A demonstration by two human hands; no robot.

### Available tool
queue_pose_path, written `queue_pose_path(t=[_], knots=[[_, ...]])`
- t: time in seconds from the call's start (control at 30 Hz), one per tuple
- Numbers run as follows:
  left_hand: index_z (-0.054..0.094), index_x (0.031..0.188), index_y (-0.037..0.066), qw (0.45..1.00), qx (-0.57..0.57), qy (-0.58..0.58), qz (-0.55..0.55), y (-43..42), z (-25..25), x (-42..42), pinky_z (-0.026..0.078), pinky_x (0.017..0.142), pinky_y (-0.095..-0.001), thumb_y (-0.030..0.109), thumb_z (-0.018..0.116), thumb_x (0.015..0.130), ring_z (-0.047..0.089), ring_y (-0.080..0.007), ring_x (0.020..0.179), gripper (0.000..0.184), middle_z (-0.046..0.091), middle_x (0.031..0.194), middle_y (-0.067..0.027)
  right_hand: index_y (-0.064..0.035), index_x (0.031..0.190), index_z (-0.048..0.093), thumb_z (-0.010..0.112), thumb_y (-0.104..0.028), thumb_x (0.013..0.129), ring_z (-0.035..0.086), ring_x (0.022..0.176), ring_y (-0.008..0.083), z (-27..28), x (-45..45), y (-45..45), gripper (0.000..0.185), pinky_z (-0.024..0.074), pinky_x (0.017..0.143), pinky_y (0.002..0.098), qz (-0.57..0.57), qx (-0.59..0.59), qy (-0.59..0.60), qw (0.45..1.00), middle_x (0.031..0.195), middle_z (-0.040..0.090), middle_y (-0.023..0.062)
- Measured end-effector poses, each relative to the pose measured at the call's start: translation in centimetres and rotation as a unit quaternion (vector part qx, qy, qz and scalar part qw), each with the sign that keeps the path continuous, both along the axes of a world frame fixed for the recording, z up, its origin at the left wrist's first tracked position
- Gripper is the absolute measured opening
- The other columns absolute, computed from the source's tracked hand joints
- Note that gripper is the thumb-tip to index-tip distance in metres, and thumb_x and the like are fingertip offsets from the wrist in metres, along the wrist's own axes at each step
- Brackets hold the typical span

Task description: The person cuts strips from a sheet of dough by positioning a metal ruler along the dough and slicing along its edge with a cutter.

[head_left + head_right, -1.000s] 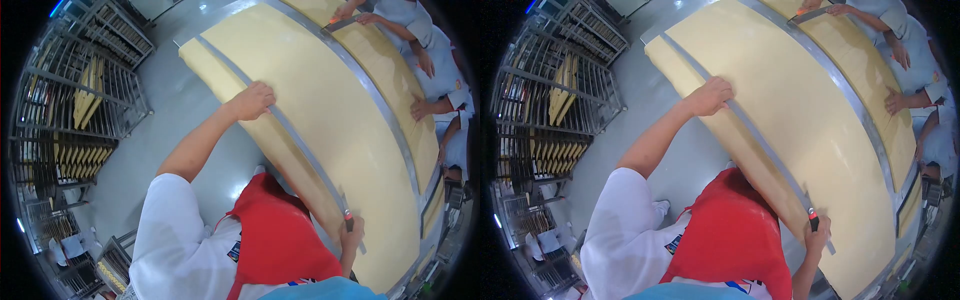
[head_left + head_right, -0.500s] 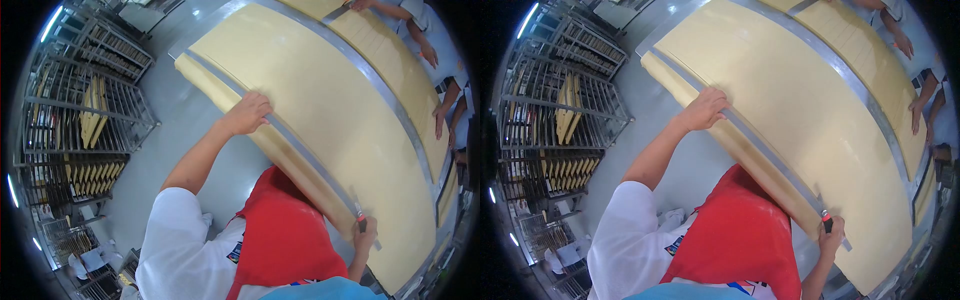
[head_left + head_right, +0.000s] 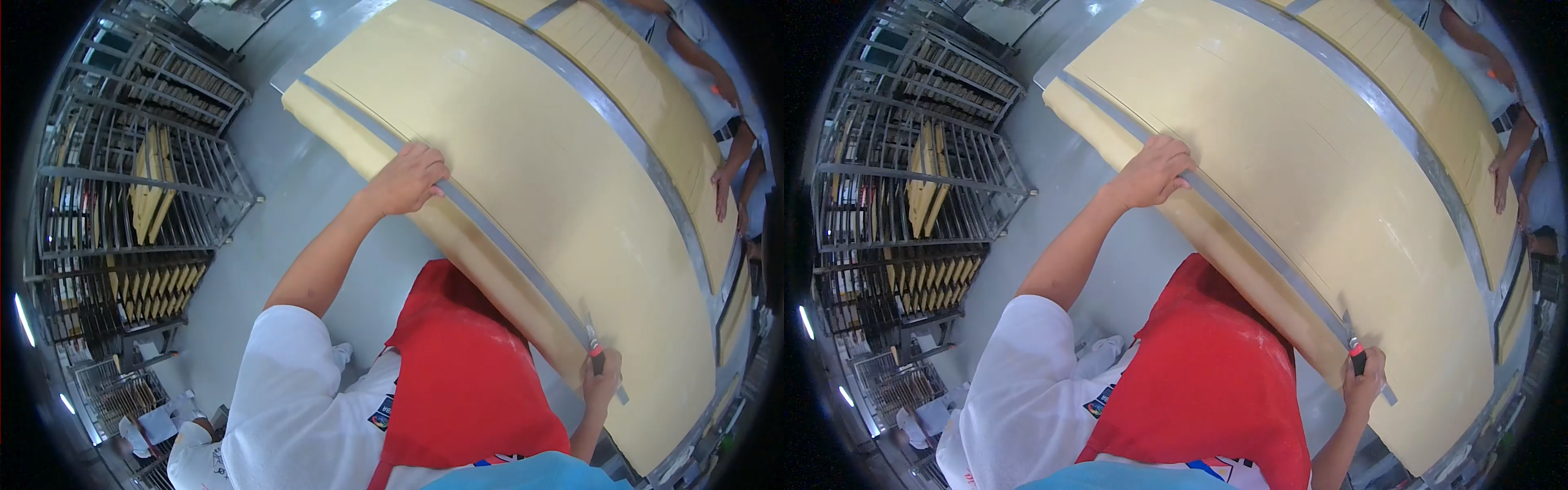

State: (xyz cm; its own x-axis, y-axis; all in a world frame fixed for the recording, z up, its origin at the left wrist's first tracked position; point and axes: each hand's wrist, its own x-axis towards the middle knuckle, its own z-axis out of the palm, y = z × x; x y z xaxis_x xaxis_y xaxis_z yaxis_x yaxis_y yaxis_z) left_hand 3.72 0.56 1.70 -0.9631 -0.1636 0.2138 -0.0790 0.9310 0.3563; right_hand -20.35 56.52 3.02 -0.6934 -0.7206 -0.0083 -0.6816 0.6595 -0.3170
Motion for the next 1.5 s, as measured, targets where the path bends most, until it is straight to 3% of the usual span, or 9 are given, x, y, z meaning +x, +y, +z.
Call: queue_pose_path(t=[0.5, 0.7, 0.77, 0.87, 1.2, 1.33, 1.4, 1.47, 1.5], knots=[[0.064, 0.112, 0.01, 0.999, 0.017, 0.026, 0.013, 0.0, -1.5, 0.3, 0.04, 0.102, -0.0469, 0.02, 0.08, 0.084, 0.054, -0.0328, 0.119, 0.034, 0.06, 0.119, -0.0084, -0.0048, 0.115, 0.061, 0.076, -0.006, 0.084, 0.064, 0.1, 0.0465, 0.5, 0.0, -0.8, 0.034, 0.0517, 0.086, 0.0514, 0.013, -0.012, -0.003, 1.0, 0.11, 0.064, 0.0201], [0.06, 0.134, -0.001, 0.96, -0.008, 0.083, 0.267, 1.6, -1.5, 1.6, 0.038, 0.113, -0.0516, 0.042, 0.091, 0.073, 0.048, -0.0432, 0.132, 0.08, 0.054, 0.141, -0.0228, -0.0044, 0.112, 0.063, 0.076, -0.002, 0.077, 0.064, 0.103, 0.045, 0.3, -0.9, 1.8, 0.038, 0.052, 0.088, 0.0509, 0.024, -0.033, -0.01, 0.999, 0.111, 0.065, 0.02], [0.045, 0.147, -0.011, 0.918, -0.074, 0.005, 0.389, 1.4, -2.6, 2.1, 0.03, 0.122, -0.0542, 0.058, 0.088, 0.072, 0.037, -0.0517, 0.143, 0.111, 0.039, 0.154, -0.0368, -0.0053, 0.113, 0.063, 0.078, -0.001, 0.073, 0.065, 0.105, 0.0438, -0.2, -1.5, 3.1, 0.043, 0.0529, 0.088, 0.0505, 0.019, -0.04, -0.011, 0.999, 0.114, 0.066, 0.0192], [0.036, 0.15, -0.019, 0.915, -0.035, -0.059, 0.398, 1.2, -2.1, 1.8, 0.025, 0.124, -0.0556, 0.069, 0.082, 0.074, 0.028, -0.0538, 0.15, 0.125, 0.029, 0.158, -0.0432, -0.0063, 0.113, 0.063, 0.079, -0.001, 0.07, 0.066, 0.102, 0.043, -0.4, -2.3, 4.1, 0.046, 0.0533, 0.086, 0.0511, 0.018, -0.011, -0.015, 1.0, 0.114, 0.067, 0.0181], [0.031, 0.153, -0.018, 0.905, -0.031, -0.132, 0.403, 0.2, -2.3, 1.6, 0.022, 0.127, -0.0488, 0.071, 0.08, 0.076, 0.023, -0.0481, 0.155, 0.128, 0.026, 0.161, -0.0409, -0.0094, 0.116, 0.062, 0.083, -0.012, 0.07, 0.067, 0.102, 0.0395, -2.1, -3.3, 5.0, 0.05, 0.0543, 0.085, 0.0516, 0.068, 0.03, -0.022, 0.997, 0.114, 0.067, 0.0149], [0.045, 0.143, -0.016, 0.914, -0.023, -0.158, 0.374, -0.5, -1.2, 1.2, 0.034, 0.121, -0.0493, 0.065, 0.084, 0.074, 0.041, -0.0501, 0.144, 0.113, 0.048, 0.15, -0.0351, -0.0102, 0.116, 0.064, 0.083, -0.016, 0.071, 0.067, 0.104, 0.0372, -3.0, -3.5, 5.1, 0.049, 0.0526, 0.088, 0.0527, 0.09, 0.061, 0.03, 0.994, 0.114, 0.069, 0.0142], [0.049, 0.142, -0.014, 0.931, 0.021, -0.182, 0.317, -0.5, 0.2, 0.6, 0.053, 0.105, -0.0466, 0.054, 0.085, 0.08, 0.063, -0.0376, 0.127, 0.099, 0.067, 0.129, -0.0304, -0.0078, 0.109, 0.066, 0.079, -0.021, 0.076, 0.066, 0.101, 0.0378, -2.4, -3.8, 3.5, 0.038, 0.0515, 0.09, 0.0503, 0.069, 0.117, -0.067, 0.988, 0.106, 0.069, 0.0159], [0.057, 0.142, -0.004, 0.93, -0.036, -0.211, 0.298, -3.5, -1.7, 2.0, 0.046, 0.111, -0.0498, 0.061, 0.075, 0.085, 0.058, -0.0392, 0.132, 0.088, 0.063, 0.139, -0.0264, -0.0109, 0.103, 0.069, 0.078, -0.025, 0.076, 0.069, 0.098, 0.0326, -1.0, -2.6, 3.6, 0.032, 0.0557, 0.081, 0.0469, 0.109, -0.054, 0.053, 0.991, 0.098, 0.071, 0.0113], [0.061, 0.142, 0.001, 0.929, -0.065, -0.224, 0.288, -4.6, -2.4, 2.9, 0.043, 0.114, -0.0514, 0.065, 0.07, 0.087, 0.056, -0.0399, 0.135, 0.084, 0.061, 0.144, -0.0245, -0.0109, 0.099, 0.067, 0.078, -0.026, 0.075, 0.07, 0.095, 0.0313, -0.3, -2.6, 3.5, 0.03, 0.0564, 0.08, 0.0459, 0.087, 0.056, -0.013, 0.995, 0.095, 0.07, 0.0085]])
